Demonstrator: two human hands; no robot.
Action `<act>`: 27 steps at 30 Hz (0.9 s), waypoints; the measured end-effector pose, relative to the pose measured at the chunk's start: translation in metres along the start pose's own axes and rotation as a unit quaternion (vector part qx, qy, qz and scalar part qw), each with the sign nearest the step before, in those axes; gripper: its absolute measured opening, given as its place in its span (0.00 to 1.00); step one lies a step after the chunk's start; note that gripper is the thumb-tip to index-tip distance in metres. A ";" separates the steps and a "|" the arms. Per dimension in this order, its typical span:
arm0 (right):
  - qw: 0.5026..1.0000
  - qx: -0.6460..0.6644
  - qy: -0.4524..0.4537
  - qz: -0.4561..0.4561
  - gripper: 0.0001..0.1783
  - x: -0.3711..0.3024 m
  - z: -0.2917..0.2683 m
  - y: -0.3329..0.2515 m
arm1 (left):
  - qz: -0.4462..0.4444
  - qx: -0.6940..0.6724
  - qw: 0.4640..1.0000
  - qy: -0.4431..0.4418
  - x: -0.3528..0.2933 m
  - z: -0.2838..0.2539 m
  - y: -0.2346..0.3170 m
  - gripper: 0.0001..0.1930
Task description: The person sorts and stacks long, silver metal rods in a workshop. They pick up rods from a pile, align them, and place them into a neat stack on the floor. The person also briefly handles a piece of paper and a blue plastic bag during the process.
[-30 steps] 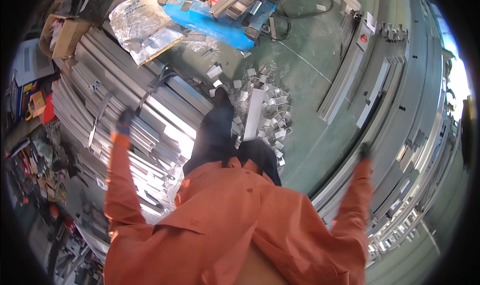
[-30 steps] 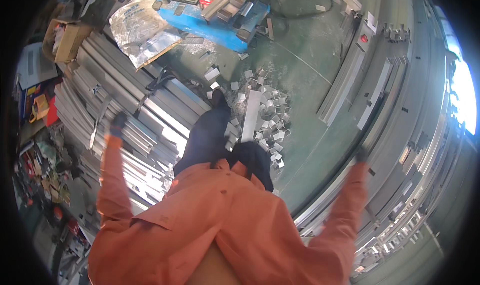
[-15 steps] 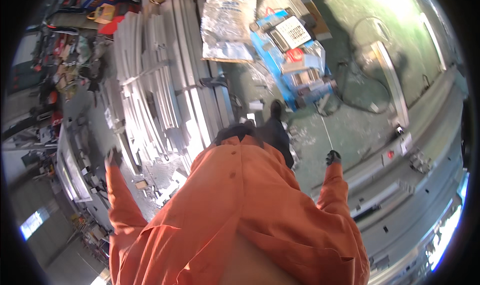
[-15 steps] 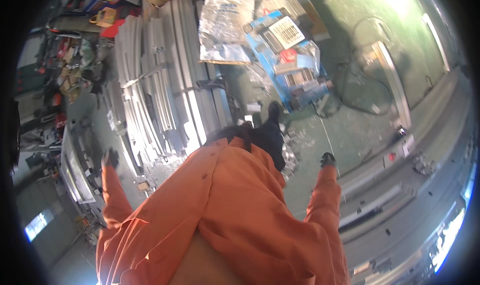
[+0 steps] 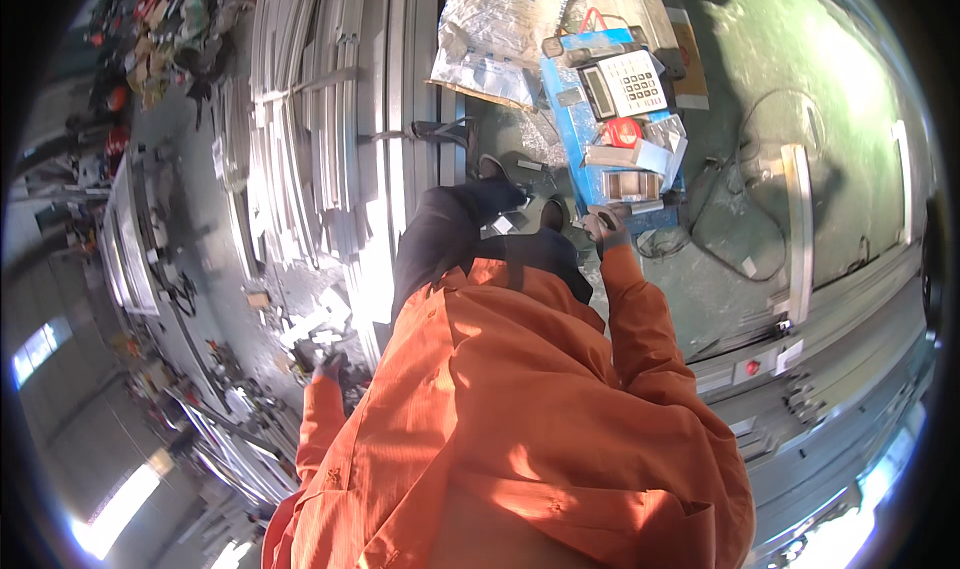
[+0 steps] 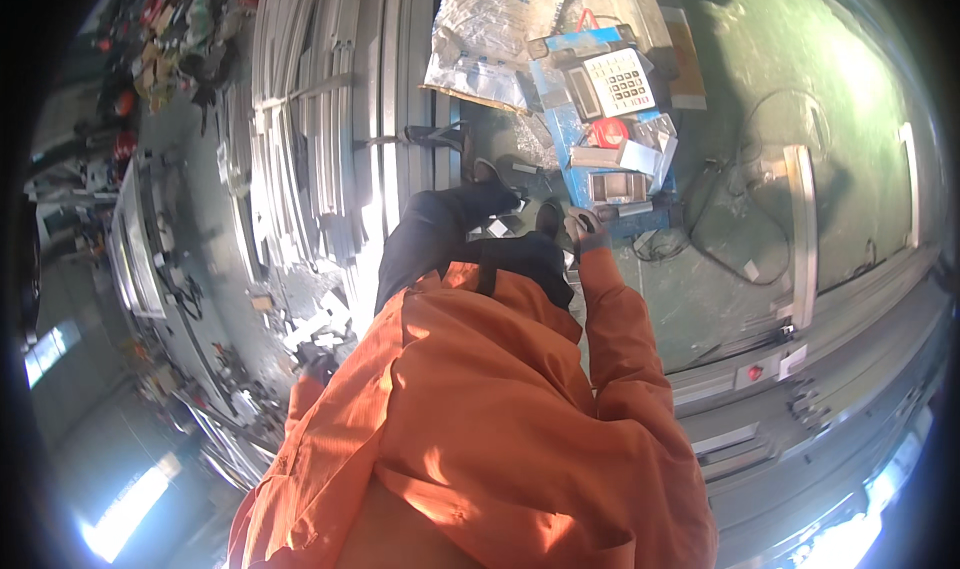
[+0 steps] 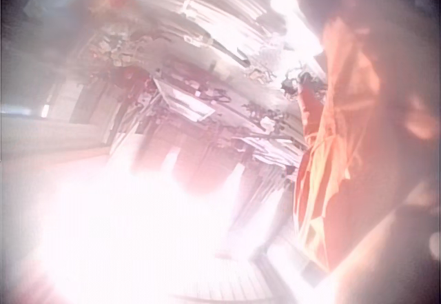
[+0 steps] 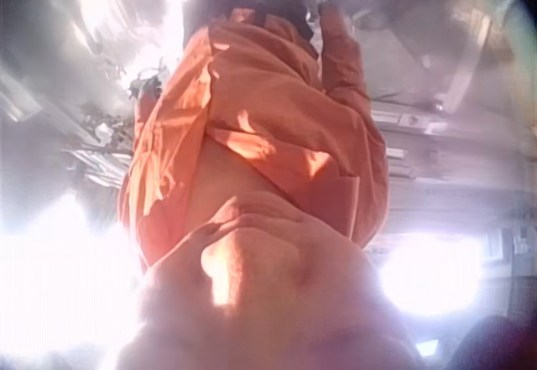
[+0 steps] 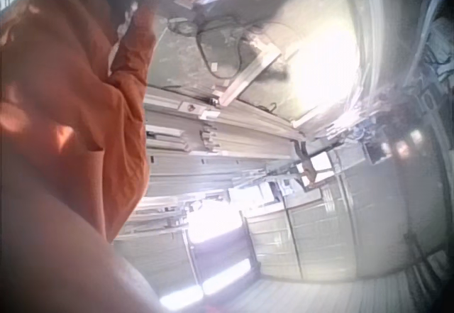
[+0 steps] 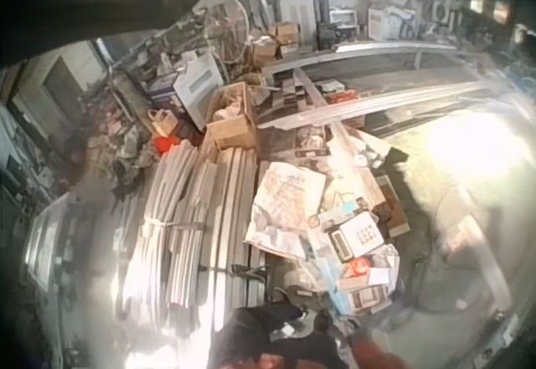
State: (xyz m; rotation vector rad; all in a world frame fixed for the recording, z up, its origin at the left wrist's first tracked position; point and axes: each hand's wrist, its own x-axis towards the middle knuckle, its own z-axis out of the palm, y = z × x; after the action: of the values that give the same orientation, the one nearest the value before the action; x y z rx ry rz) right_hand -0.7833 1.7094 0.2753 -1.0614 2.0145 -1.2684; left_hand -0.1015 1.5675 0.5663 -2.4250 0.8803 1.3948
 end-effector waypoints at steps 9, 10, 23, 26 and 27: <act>0.934 0.179 -0.169 0.258 0.15 0.200 0.039 -0.172 | 0.147 -0.225 0.961 -0.072 0.077 0.113 0.083 0.18; 0.942 0.159 -0.183 0.234 0.15 0.218 0.044 -0.175 | 0.148 -0.201 0.966 -0.070 0.083 0.126 0.095 0.20; 0.919 -0.069 -0.368 0.121 0.16 0.426 0.216 -0.202 | -0.039 -0.441 0.892 -0.095 0.166 0.174 0.127 0.18; 0.878 -0.155 -0.446 0.071 0.20 0.441 0.297 -0.236 | -0.024 -0.445 0.893 -0.059 0.181 0.193 0.183 0.18; 0.847 -0.212 -0.487 0.030 0.21 0.444 0.325 -0.245 | -0.016 -0.323 0.946 -0.024 0.186 0.207 0.198 0.18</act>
State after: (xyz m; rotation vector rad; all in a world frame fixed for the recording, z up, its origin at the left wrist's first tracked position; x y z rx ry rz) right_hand -0.6977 1.1180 0.3497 -1.4267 1.4730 -0.0962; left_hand -0.2969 1.4299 0.3223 -2.8079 0.3967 1.9597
